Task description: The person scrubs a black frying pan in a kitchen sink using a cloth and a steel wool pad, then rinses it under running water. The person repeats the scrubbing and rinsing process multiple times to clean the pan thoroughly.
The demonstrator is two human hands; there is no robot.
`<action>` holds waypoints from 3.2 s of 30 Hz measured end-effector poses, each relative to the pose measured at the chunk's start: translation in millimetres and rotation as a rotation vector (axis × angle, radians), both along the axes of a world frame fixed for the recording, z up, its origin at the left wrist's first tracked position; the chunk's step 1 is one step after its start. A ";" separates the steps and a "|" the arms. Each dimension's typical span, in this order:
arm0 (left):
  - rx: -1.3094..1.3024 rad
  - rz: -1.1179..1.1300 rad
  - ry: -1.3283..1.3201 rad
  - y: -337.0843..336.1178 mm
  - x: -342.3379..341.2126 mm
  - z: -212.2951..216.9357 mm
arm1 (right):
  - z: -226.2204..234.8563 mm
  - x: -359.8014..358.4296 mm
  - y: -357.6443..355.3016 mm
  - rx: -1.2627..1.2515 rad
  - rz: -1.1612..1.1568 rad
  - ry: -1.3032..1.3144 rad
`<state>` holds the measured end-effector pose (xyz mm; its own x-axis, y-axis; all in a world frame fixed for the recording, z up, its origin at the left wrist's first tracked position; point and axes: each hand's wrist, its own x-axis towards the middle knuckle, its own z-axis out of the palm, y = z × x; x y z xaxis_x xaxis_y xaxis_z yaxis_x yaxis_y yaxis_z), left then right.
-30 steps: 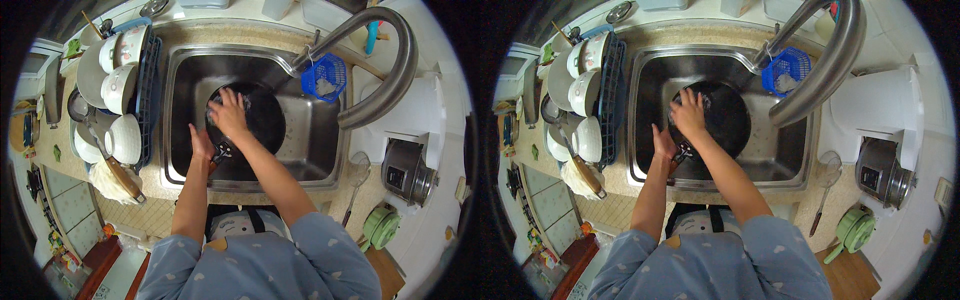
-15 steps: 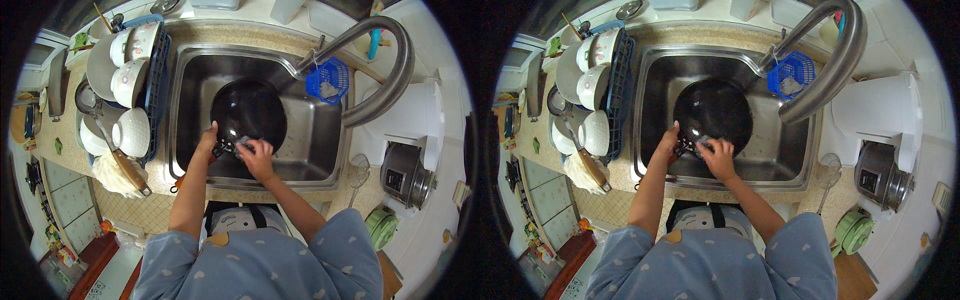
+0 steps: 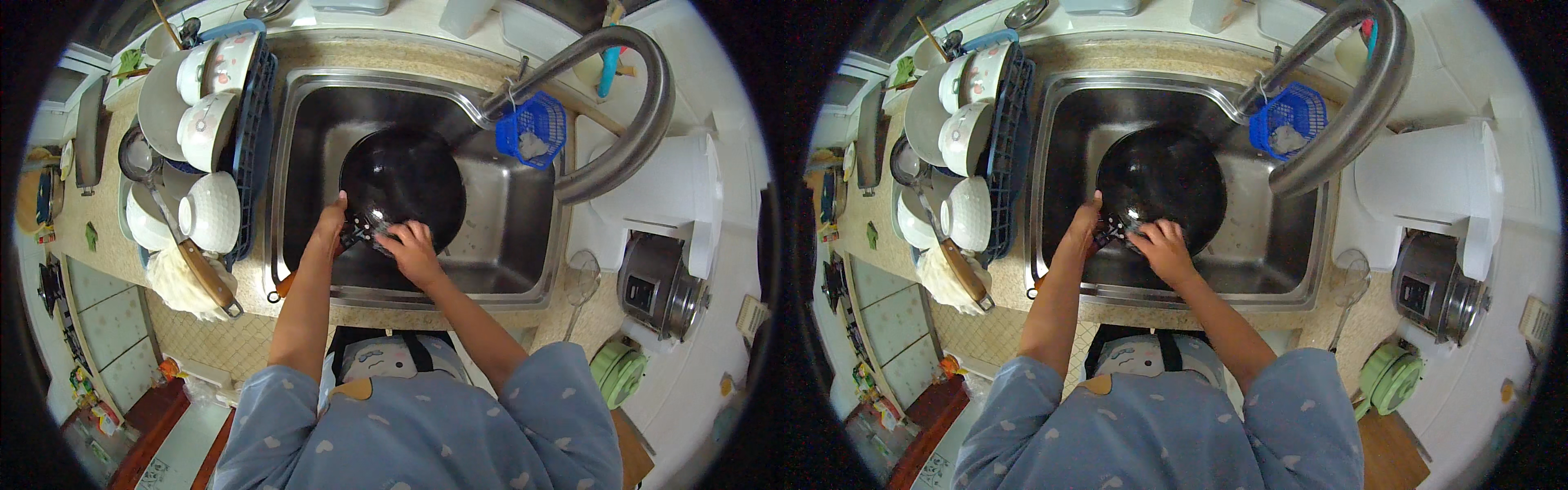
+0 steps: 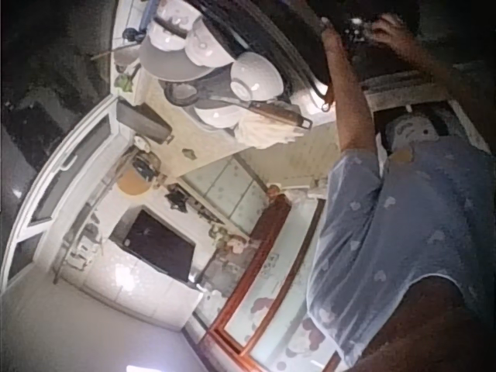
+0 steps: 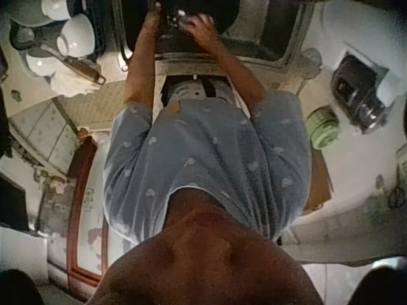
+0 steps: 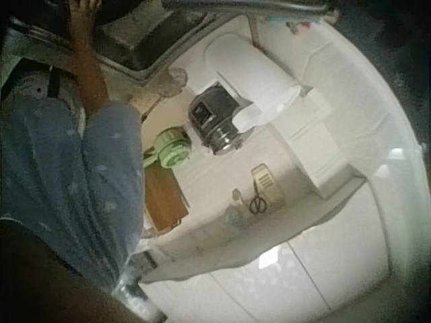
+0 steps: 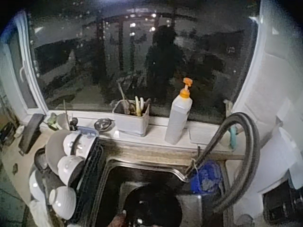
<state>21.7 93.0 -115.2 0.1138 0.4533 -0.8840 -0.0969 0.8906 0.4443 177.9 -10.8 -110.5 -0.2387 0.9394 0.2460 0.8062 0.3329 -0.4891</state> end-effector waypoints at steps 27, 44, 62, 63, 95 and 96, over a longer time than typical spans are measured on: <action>0.405 -0.873 0.563 -29.1 -32.3 -25.0 | 17.5 -34.0 95.1 -0.052 0.214 -0.237; 0.344 -0.877 0.700 -28.1 -13.3 28.4 | -3.7 -48.5 111.9 -0.130 0.382 -0.420; 0.405 -0.912 0.760 -42.7 -1.0 21.7 | -39.5 -14.0 171.5 -0.235 -0.119 -0.427; 0.404 -0.921 0.758 -43.1 -0.3 21.0 | -42.3 -14.8 166.0 -0.259 -0.052 -0.461; 0.528 -0.896 0.734 -26.9 -19.8 12.5 | -29.3 33.1 -5.6 0.199 0.872 -0.397; 0.541 -0.895 0.738 -26.3 -20.3 12.3 | -30.5 49.2 -9.7 0.206 0.966 -0.413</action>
